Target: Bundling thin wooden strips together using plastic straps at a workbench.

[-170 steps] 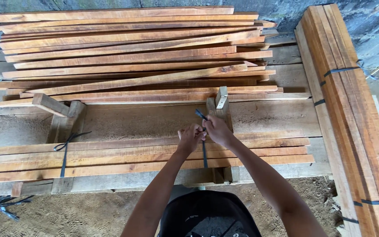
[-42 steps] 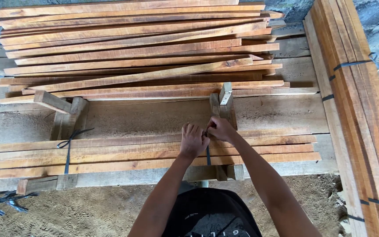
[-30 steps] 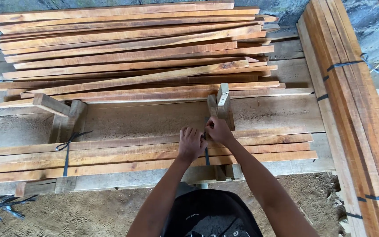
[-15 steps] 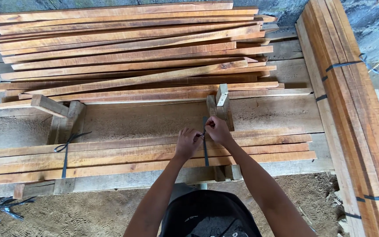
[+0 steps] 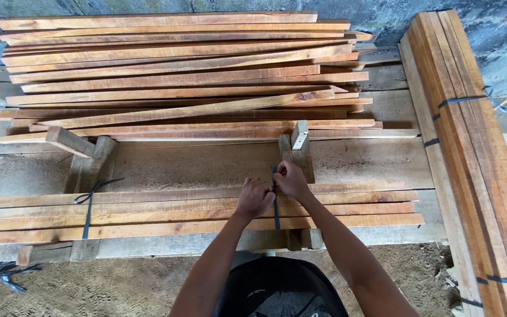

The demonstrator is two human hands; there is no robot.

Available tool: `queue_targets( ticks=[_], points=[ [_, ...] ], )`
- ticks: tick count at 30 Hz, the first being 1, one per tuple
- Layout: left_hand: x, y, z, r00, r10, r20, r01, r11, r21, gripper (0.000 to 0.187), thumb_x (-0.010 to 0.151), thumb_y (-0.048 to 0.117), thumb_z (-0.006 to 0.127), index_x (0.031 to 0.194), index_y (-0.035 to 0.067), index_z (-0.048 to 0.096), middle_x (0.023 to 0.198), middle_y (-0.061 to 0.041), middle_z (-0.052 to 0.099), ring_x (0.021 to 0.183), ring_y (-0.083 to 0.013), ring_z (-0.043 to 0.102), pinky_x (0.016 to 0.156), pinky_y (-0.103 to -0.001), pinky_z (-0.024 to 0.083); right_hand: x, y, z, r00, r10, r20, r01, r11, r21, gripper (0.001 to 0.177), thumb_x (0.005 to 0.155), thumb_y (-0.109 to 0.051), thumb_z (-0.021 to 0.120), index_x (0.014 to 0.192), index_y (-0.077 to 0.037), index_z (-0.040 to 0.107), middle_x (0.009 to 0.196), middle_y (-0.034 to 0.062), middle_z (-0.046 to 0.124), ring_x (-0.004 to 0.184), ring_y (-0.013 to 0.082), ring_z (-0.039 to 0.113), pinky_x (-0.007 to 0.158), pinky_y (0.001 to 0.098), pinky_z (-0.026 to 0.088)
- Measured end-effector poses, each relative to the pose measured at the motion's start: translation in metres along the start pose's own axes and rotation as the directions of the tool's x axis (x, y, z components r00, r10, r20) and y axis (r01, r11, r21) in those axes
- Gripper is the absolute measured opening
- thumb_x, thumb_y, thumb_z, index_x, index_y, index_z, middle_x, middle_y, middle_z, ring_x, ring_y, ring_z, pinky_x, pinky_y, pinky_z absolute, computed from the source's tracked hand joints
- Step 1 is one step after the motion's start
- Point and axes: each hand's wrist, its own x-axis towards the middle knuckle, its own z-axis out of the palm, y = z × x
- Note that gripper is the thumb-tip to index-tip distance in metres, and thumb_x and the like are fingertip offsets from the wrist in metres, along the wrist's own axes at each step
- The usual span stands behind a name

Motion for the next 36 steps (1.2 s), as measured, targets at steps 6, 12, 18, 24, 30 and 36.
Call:
queue_targets(
  ticks=[6, 12, 18, 24, 30, 36],
  points=[
    [-0.002, 0.026, -0.024, 0.994, 0.113, -0.011, -0.113, 0.993, -0.024, 0.021, 0.102, 0.02, 0.056, 0.09, 0.01, 0.07, 0.078, -0.007, 0.061, 0.083, -0.0225, 0.062, 0.092, -0.039, 0.048, 0.01, 0.012, 0.0, 0.999, 0.022, -0.046, -0.02, 0.998, 0.052, 0.005, 0.095, -0.012, 0.054, 0.091, -0.01, 0.052, 0.077, 0.0098, 0.05, 0.067, 0.0196, 0.054, 0.058, 0.0453, 0.043],
    [-0.005, 0.015, -0.014, 0.992, 0.12, 0.026, -0.119, 0.992, -0.03, 0.029, 0.108, 0.026, 0.052, 0.088, 0.012, 0.066, 0.08, -0.006, 0.059, 0.082, -0.0212, 0.061, 0.088, -0.037, 0.049, 0.017, -0.025, -0.005, 0.998, -0.054, -0.037, 0.046, 0.984, -0.174, 0.027, 0.1, -0.026, 0.054, 0.078, -0.011, 0.055, 0.065, 0.0114, 0.052, 0.057, 0.0267, 0.057, 0.055, 0.0477, 0.044],
    [-0.002, -0.001, -0.003, 0.996, 0.089, 0.018, -0.089, 0.995, -0.036, 0.023, 0.099, 0.019, 0.053, 0.079, 0.01, 0.061, 0.07, -0.01, 0.053, 0.073, -0.0313, 0.06, 0.073, -0.045, 0.051, 0.057, -0.009, 0.015, 0.998, -0.044, 0.037, 0.058, 0.821, -0.568, 0.041, 0.094, -0.039, 0.057, 0.067, -0.008, 0.053, 0.061, 0.0205, 0.056, 0.059, 0.0429, 0.061, 0.057, 0.0552, 0.044],
    [0.002, 0.0, -0.007, 0.99, 0.141, -0.005, -0.141, 0.988, -0.07, 0.026, 0.098, 0.018, 0.05, 0.073, 0.013, 0.055, 0.066, -0.007, 0.048, 0.064, -0.0287, 0.056, 0.068, -0.04, 0.051, 0.09, 0.018, 0.035, 0.971, -0.062, 0.23, 0.215, 0.64, -0.737, 0.034, 0.086, -0.032, 0.05, 0.064, -0.009, 0.061, 0.065, 0.0179, 0.064, 0.067, 0.0381, 0.068, 0.066, 0.05, 0.052],
    [0.007, 0.001, -0.011, 0.986, 0.167, -0.027, -0.168, 0.983, -0.071, 0.025, 0.095, 0.013, 0.047, 0.07, 0.013, 0.049, 0.063, -0.006, 0.042, 0.059, -0.026, 0.048, 0.062, -0.036, 0.047, 0.104, 0.027, 0.048, 0.947, -0.117, 0.298, 0.313, 0.531, -0.787, 0.029, 0.084, -0.022, 0.05, 0.057, -0.012, 0.053, 0.054, 0.0074, 0.058, 0.054, 0.0262, 0.062, 0.06, 0.0401, 0.052],
    [0.004, -0.005, -0.002, 0.978, 0.195, -0.074, -0.201, 0.976, -0.085, 0.026, 0.096, 0.015, 0.047, 0.07, 0.014, 0.049, 0.062, -0.004, 0.042, 0.056, -0.0233, 0.047, 0.06, -0.036, 0.046, 0.097, 0.023, 0.045, 0.962, -0.015, 0.273, 0.248, 0.468, -0.848, 0.031, 0.087, -0.028, 0.052, 0.08, -0.008, 0.073, 0.08, 0.0154, 0.075, 0.082, 0.0344, 0.075, 0.075, 0.0492, 0.06]
  ],
)
